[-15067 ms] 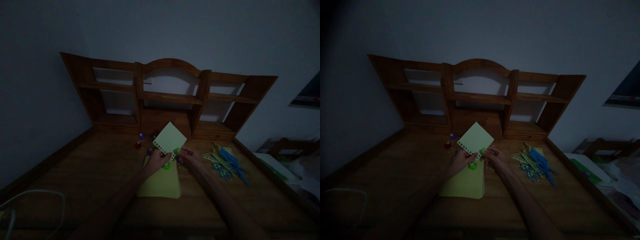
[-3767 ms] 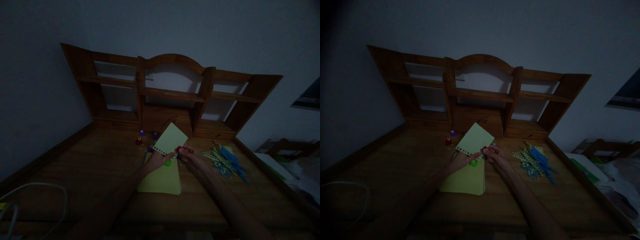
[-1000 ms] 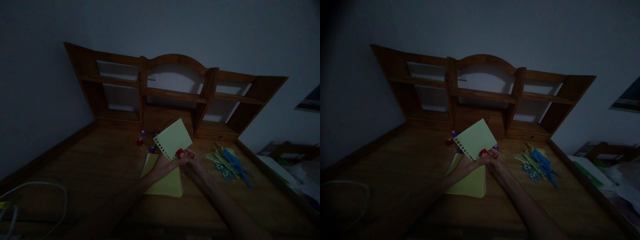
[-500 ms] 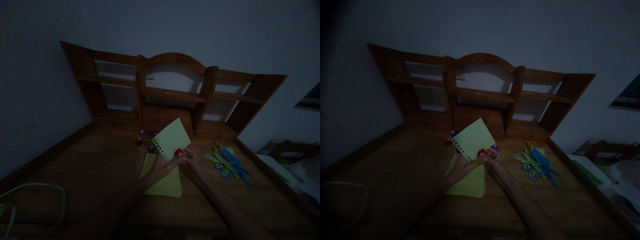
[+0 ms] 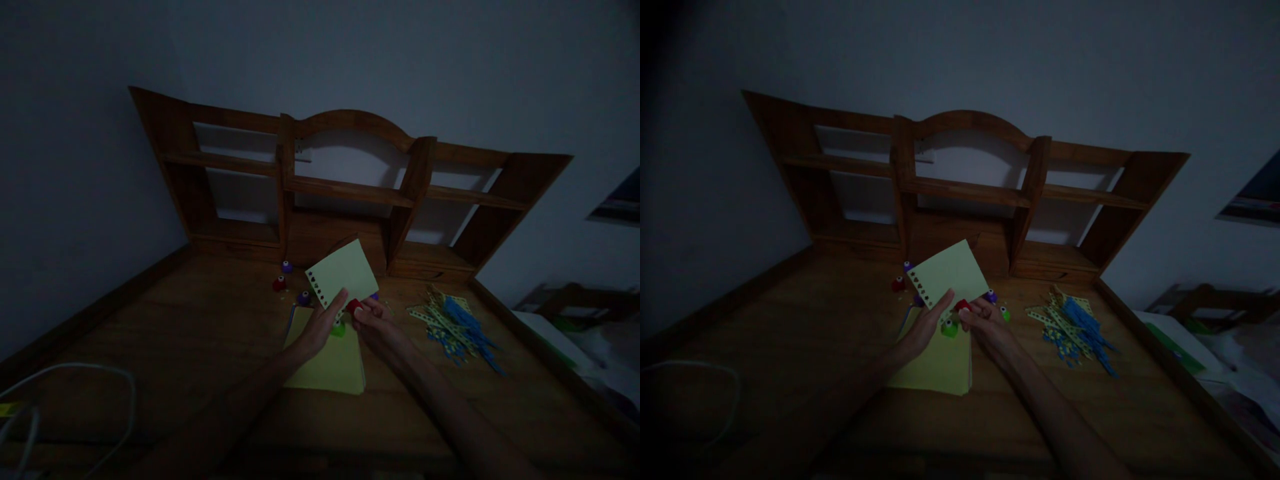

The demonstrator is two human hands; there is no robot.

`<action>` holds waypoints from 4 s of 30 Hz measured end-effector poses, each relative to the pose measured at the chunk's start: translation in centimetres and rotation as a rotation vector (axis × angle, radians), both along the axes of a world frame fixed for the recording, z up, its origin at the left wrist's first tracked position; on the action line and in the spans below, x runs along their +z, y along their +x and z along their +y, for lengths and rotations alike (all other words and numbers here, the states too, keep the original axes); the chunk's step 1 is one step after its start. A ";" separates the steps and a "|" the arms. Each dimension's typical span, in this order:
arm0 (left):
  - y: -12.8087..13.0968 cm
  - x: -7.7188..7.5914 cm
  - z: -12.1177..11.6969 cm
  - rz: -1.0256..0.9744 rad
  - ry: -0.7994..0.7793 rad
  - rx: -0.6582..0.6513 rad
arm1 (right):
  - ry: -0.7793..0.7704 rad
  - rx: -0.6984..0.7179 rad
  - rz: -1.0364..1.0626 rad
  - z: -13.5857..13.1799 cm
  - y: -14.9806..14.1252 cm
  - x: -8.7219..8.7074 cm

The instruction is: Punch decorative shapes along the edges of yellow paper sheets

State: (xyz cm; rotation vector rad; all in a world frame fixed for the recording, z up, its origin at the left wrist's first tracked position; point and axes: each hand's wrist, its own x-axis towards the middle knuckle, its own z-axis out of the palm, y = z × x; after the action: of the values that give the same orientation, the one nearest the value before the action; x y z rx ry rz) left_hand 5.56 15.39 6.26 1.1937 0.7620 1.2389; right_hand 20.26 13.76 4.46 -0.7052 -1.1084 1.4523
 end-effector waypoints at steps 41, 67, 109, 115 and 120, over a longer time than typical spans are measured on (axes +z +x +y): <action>-0.2 0.0 0.2 0.060 0.064 0.010 | -0.145 -0.037 0.042 -0.2 0.2 0.0; 0.0 -0.2 -0.1 0.063 0.046 -0.104 | -0.065 -0.141 -0.026 -0.3 0.1 -0.1; -0.1 -0.7 0.8 0.048 0.078 0.054 | -0.038 -0.048 -0.003 0.0 0.2 0.2; -0.3 -0.4 1.0 -0.009 0.075 0.148 | -0.039 -0.058 -0.041 0.3 0.6 0.0; -0.9 0.0 1.9 -0.106 -0.074 0.025 | -0.060 -0.081 -0.051 0.4 0.7 0.1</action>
State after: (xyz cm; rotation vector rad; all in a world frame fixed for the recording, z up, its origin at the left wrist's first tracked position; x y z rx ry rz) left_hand 4.62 17.29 6.29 1.0527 0.7399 1.2737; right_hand 21.01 14.18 4.57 -0.8238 -1.0668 1.4103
